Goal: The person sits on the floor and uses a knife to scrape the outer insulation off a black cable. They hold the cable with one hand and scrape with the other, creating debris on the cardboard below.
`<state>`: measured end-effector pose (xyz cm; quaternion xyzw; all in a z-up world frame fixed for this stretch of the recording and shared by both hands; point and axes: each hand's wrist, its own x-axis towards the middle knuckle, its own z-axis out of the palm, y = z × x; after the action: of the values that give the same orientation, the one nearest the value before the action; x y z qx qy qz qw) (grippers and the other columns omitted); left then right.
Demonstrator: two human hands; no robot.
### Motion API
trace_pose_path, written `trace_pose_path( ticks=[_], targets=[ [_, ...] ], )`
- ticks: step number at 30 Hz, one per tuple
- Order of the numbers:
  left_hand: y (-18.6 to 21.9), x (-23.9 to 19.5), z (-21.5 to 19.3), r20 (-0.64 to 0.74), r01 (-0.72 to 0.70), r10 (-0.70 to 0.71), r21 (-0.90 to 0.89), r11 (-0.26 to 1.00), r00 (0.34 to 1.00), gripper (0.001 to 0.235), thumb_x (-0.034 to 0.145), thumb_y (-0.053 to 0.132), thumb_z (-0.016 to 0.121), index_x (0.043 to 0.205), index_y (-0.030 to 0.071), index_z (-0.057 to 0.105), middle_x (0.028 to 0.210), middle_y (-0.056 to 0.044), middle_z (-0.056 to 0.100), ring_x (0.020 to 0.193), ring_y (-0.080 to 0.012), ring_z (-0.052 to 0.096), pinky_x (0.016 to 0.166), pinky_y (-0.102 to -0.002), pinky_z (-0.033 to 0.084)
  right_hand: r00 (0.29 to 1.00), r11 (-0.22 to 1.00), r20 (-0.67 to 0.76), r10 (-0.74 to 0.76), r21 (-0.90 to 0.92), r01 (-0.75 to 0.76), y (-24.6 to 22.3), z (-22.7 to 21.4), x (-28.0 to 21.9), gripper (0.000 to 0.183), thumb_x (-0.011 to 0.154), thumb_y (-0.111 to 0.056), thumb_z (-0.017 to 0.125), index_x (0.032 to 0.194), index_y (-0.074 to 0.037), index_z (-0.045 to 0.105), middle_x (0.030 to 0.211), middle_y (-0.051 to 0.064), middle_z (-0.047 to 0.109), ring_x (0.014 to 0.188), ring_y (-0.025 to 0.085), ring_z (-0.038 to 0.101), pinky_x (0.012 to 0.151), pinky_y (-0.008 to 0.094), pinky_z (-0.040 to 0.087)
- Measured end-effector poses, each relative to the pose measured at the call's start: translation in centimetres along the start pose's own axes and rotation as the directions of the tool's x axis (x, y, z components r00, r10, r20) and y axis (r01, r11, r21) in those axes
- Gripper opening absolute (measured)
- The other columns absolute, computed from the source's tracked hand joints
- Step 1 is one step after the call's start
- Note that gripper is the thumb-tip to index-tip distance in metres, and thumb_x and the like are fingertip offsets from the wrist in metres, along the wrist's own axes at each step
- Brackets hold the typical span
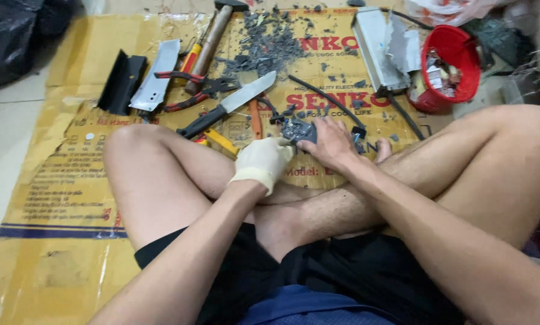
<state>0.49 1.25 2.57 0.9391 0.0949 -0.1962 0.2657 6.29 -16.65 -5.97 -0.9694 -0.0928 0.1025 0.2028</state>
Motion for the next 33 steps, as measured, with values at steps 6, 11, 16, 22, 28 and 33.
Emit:
trace_pose_path(
  ticks=[6, 11, 16, 22, 28, 33],
  targets=[
    [1.9, 3.1, -0.9, 0.100, -0.024, 0.009, 0.154, 0.988, 0.995, 0.038, 0.097, 0.029, 0.048, 0.125, 0.024, 0.072, 0.116, -0.011, 0.075, 0.119, -0.0329, 0.067, 0.104, -0.047, 0.051, 1.000, 1.000, 0.011, -0.007, -0.004, 0.007, 1.0, 0.1, 0.7, 0.068, 0.084, -0.054, 0.075, 0.134, -0.012, 0.058, 0.129, 0.014, 0.058, 0.121, 0.036, 0.055, 0.106, 0.043, 0.040],
    [3.4, 4.9, -0.9, 0.126, -0.040, 0.003, 0.288, 0.957, 0.992, 0.039, 0.094, 0.032, 0.056, 0.121, 0.010, 0.074, 0.112, -0.019, 0.074, 0.115, -0.0370, 0.068, 0.098, -0.052, 0.054, 0.998, 1.000, 0.064, -0.025, 0.006, 0.025, 0.7, -0.7, 0.5, 0.059, 0.088, -0.045, 0.075, 0.134, -0.012, 0.060, 0.123, 0.014, 0.061, 0.114, 0.031, 0.058, 0.098, 0.041, 0.041],
    [5.8, 1.4, -1.9, 0.112, -0.087, 0.050, 0.360, 0.929, 0.993, 0.028, 0.092, 0.014, 0.056, 0.109, 0.006, 0.077, 0.107, -0.014, 0.076, 0.111, -0.0374, 0.070, 0.092, -0.055, 0.056, 0.997, 0.997, 0.052, -0.053, -0.049, 0.056, 2.1, 0.6, 1.1, 0.064, 0.086, -0.046, 0.075, 0.137, -0.011, 0.058, 0.126, 0.012, 0.059, 0.119, 0.030, 0.058, 0.102, 0.038, 0.040],
    [2.9, 3.7, -1.9, 0.241, -0.320, 0.227, 0.491, 0.810, 0.944, 0.024, 0.094, 0.004, 0.058, 0.107, -0.004, 0.075, 0.106, -0.022, 0.076, 0.108, -0.0400, 0.071, 0.091, -0.056, 0.058, 0.999, 1.000, 0.039, -0.006, 0.022, 0.005, 2.1, 0.8, 1.1, 0.070, 0.081, -0.043, 0.080, 0.135, -0.006, 0.057, 0.126, 0.019, 0.059, 0.121, 0.039, 0.057, 0.106, 0.045, 0.041],
    [3.8, 1.7, -3.6, 0.383, -0.505, 0.337, 0.545, 0.669, 0.860, 0.028, 0.097, -0.001, 0.050, 0.115, -0.008, 0.070, 0.119, -0.022, 0.072, 0.116, -0.0434, 0.067, 0.093, -0.058, 0.058, 0.997, 0.999, 0.064, 0.046, -0.020, -0.044, 2.3, 0.1, 0.0, 0.071, 0.082, -0.042, 0.079, 0.136, -0.001, 0.056, 0.130, 0.022, 0.059, 0.126, 0.041, 0.056, 0.108, 0.048, 0.043],
    [4.7, 3.9, -1.1, 0.302, -0.235, 0.119, 0.385, 0.892, 0.946, 0.034, 0.097, 0.017, 0.053, 0.120, -0.004, 0.069, 0.122, -0.018, 0.072, 0.122, -0.0377, 0.065, 0.100, -0.056, 0.051, 0.996, 0.998, 0.067, 0.065, -0.015, -0.064, 2.4, -0.2, -0.2, 0.072, 0.082, -0.044, 0.079, 0.138, -0.005, 0.056, 0.133, 0.018, 0.059, 0.129, 0.038, 0.055, 0.109, 0.046, 0.044]
  ],
)
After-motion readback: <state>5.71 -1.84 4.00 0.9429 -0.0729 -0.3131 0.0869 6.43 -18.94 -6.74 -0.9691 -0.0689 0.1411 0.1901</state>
